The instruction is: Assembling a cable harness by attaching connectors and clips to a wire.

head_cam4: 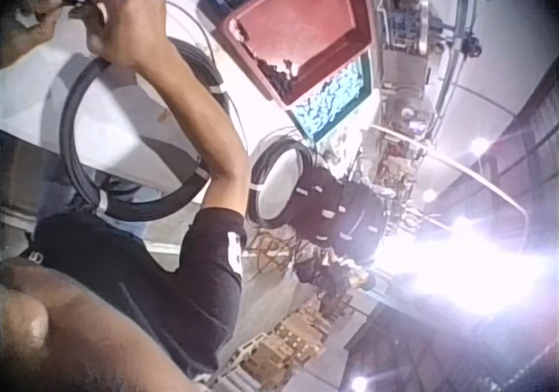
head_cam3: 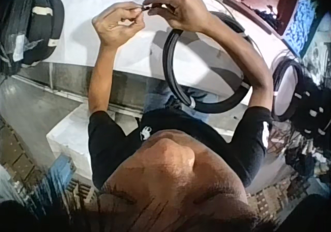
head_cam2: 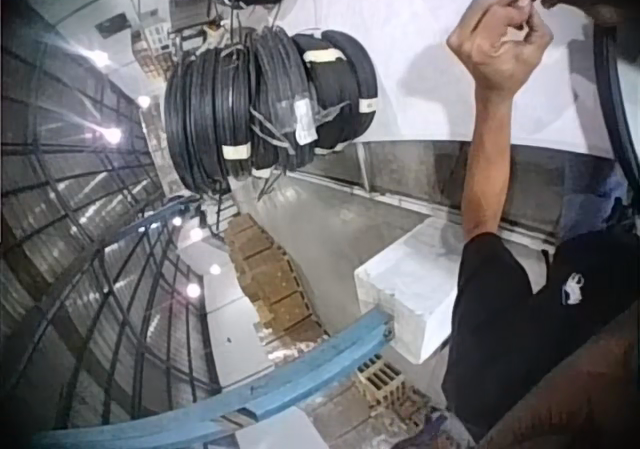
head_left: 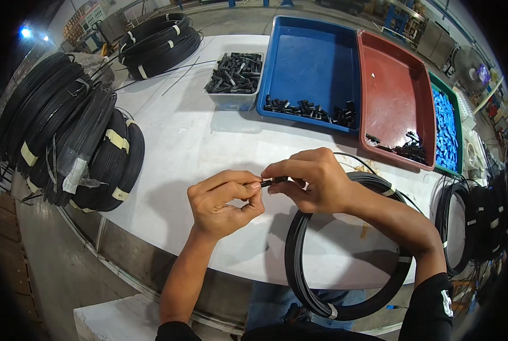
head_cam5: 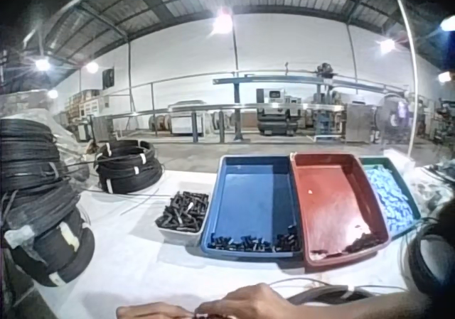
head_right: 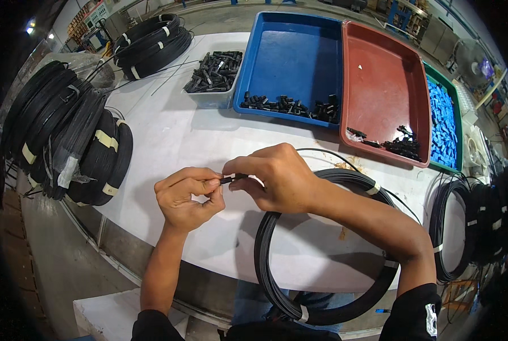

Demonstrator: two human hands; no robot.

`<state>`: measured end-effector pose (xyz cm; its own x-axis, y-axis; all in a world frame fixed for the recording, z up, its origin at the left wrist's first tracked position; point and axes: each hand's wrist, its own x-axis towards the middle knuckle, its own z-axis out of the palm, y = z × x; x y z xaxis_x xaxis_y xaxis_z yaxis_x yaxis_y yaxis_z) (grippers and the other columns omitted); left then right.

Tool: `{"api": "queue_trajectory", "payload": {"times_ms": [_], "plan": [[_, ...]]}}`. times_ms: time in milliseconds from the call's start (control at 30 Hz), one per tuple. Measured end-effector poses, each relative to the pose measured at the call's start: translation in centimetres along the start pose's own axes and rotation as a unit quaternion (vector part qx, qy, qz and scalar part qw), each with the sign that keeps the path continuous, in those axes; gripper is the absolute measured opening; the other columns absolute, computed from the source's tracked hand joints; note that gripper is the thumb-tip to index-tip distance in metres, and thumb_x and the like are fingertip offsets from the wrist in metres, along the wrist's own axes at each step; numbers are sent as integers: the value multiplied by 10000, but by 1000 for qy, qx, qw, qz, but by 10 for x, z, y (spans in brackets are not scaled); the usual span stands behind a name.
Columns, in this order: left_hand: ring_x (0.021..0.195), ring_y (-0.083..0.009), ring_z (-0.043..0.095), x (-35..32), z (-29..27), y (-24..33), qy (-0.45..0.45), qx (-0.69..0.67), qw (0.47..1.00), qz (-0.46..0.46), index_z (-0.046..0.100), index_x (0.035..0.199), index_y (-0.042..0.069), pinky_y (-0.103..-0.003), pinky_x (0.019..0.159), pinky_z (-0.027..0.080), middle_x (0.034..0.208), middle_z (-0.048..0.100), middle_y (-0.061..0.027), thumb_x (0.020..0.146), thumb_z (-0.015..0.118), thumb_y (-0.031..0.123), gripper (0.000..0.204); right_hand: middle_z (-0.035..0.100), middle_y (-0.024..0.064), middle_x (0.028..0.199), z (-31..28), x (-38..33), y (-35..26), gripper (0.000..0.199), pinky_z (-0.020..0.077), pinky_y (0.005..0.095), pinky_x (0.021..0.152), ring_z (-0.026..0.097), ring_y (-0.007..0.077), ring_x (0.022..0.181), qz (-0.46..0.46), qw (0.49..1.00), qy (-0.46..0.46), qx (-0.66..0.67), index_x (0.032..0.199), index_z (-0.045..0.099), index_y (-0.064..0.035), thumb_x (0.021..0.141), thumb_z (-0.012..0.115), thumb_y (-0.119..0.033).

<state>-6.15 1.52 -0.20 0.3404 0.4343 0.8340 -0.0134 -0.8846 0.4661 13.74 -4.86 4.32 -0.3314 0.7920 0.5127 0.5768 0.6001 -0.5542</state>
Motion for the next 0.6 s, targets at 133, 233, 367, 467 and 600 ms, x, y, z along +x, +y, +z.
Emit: {"api": "queue_trajectory", "payload": {"times_ms": [133,233,367,467,600], "plan": [[611,-110,667,-2,-2,1,-9,-16,999,-31,693,778,57,-212,498,506,817,730,-60,663,769,-71,188,679,106,699,9,-4,12,241,483,327,515,631,225,558,-66,996,59,-7,934,730,-28,703,782,14],[600,-93,654,0,-5,8,-31,-27,996,-81,712,851,31,-207,506,500,821,731,-67,678,768,-65,206,668,99,692,13,-7,12,246,470,335,514,618,229,559,-70,993,89,-22,923,725,-29,690,797,4],[630,-111,645,-1,-7,7,-43,-98,980,-170,682,930,-63,-219,558,510,810,713,-116,732,728,-66,204,662,93,688,16,-9,7,220,451,333,507,605,229,549,-80,989,118,-44,895,713,-27,691,783,21],[624,-98,644,-2,-8,4,-48,-130,975,-175,694,910,-59,-210,548,506,790,717,-105,737,742,-41,180,662,94,681,17,-7,2,214,446,339,507,607,231,553,-77,988,127,-38,878,708,-30,684,775,31],[603,-86,636,-4,-5,8,-48,-149,964,-215,715,856,-39,-203,524,496,782,717,-88,716,758,-24,147,645,96,649,17,-9,6,224,477,364,530,621,259,556,-74,989,119,-46,851,695,-30,638,758,2]]}}
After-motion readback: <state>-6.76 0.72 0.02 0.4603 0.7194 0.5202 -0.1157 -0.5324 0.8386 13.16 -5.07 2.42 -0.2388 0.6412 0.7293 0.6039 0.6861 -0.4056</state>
